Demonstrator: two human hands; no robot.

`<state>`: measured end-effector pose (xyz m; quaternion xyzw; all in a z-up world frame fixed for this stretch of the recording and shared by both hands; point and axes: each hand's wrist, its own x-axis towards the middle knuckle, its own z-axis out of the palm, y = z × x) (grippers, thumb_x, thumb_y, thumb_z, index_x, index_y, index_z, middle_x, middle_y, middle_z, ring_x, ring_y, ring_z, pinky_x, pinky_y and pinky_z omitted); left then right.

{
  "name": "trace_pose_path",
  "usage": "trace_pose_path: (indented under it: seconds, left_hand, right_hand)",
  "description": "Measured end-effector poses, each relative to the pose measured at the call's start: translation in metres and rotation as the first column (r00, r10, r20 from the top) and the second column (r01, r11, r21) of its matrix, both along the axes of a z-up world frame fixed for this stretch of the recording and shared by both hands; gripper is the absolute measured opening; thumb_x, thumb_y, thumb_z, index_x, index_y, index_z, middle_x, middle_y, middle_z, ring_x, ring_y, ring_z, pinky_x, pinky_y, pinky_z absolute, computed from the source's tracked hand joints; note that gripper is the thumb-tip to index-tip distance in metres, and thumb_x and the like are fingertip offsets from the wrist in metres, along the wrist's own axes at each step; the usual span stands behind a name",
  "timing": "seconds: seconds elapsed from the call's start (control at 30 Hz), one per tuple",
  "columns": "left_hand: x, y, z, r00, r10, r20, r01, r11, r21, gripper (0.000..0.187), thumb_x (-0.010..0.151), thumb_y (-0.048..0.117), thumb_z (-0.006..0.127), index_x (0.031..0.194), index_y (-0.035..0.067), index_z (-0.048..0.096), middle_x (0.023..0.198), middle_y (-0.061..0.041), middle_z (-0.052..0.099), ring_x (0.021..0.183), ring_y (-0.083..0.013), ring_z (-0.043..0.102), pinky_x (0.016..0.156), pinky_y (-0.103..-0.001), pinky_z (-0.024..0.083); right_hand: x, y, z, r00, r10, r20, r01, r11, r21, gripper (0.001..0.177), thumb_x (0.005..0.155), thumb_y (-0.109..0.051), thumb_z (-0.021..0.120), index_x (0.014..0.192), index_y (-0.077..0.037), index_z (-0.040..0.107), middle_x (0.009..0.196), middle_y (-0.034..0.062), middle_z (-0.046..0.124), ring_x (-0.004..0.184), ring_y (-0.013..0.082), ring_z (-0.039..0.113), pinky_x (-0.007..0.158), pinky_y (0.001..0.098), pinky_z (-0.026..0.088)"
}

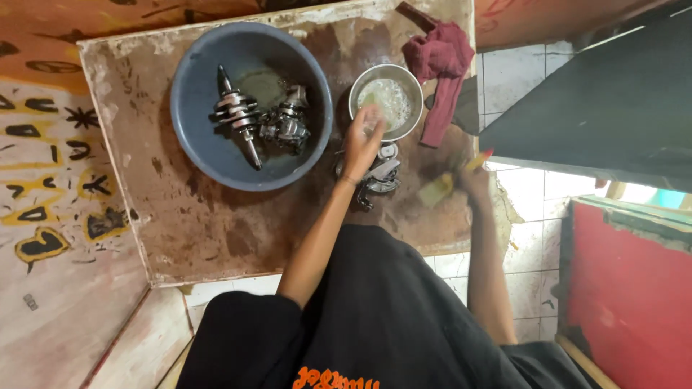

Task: The person scrubs various mechanical parts, including a crankshaft and smaller components, using a brush and a liquid solution in a metal bowl. They repeatedly dip the brush into the solution and scrub the parts, occasionally placing them into a larger blue basin.

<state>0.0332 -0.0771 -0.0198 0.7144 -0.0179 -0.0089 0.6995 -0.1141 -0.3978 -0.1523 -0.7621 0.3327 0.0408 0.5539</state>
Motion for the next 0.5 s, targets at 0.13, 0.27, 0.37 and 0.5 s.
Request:
trace_pose_path:
  seconds: [0.13, 0.27, 0.37, 0.5]
  left_hand:
    - [-0.066, 0.054, -0.007, 0.982, 0.009, -0.190, -0.015, 0.999, -0.033, 0.028, 0.105, 0.022, 0.067, 0.127, 0.005, 0.066, 0.106, -0.007, 0.071, 0.097, -0.0150, 0.064, 0.087, -0.029, 0.053]
    - [-0.089, 0.098, 0.024, 0.993, 0.076, -0.093, -0.069, 0.995, 0.073, 0.025, 0.105, 0.022, 0.065, 0.125, 0.006, 0.065, 0.105, -0.004, 0.073, 0.099, -0.0122, 0.069, 0.089, -0.028, 0.055]
    - [-0.101, 0.128, 0.042, 0.986, 0.127, -0.104, -0.108, 0.980, 0.170, 0.024, 0.105, 0.019, 0.063, 0.124, 0.006, 0.066, 0.101, -0.004, 0.073, 0.093, -0.0105, 0.068, 0.082, -0.027, 0.055]
    - [-0.101, 0.165, 0.051, 0.964, 0.256, -0.076, -0.229, 0.939, 0.258, 0.021, 0.105, 0.016, 0.062, 0.124, 0.006, 0.066, 0.100, -0.005, 0.075, 0.086, -0.0132, 0.065, 0.077, -0.028, 0.052]
  right_hand:
    - [0.121, 0.001, 0.117, 0.975, 0.068, 0.212, -0.089, 0.992, 0.088, 0.018, 0.105, -0.016, 0.069, 0.103, 0.000, 0.061, 0.085, 0.0043, 0.067, 0.069, 0.0128, 0.065, 0.057, 0.0283, 0.053]
    - [0.174, 0.009, 0.152, 0.980, 0.078, 0.184, -0.095, 0.992, 0.086, 0.023, 0.100, -0.016, 0.070, 0.114, -0.002, 0.060, 0.088, 0.0028, 0.071, 0.069, 0.0120, 0.071, 0.056, 0.0283, 0.058]
    - [0.159, 0.018, 0.165, 0.965, 0.094, 0.246, -0.118, 0.989, 0.084, 0.034, 0.101, -0.018, 0.072, 0.128, -0.002, 0.059, 0.097, 0.0028, 0.072, 0.073, 0.0115, 0.073, 0.058, 0.0274, 0.061]
    - [0.110, 0.044, 0.191, 0.962, -0.006, 0.273, -0.055, 0.974, 0.218, 0.036, 0.111, -0.027, 0.068, 0.127, 0.006, 0.064, 0.092, 0.0085, 0.067, 0.071, 0.0139, 0.062, 0.062, 0.0294, 0.057]
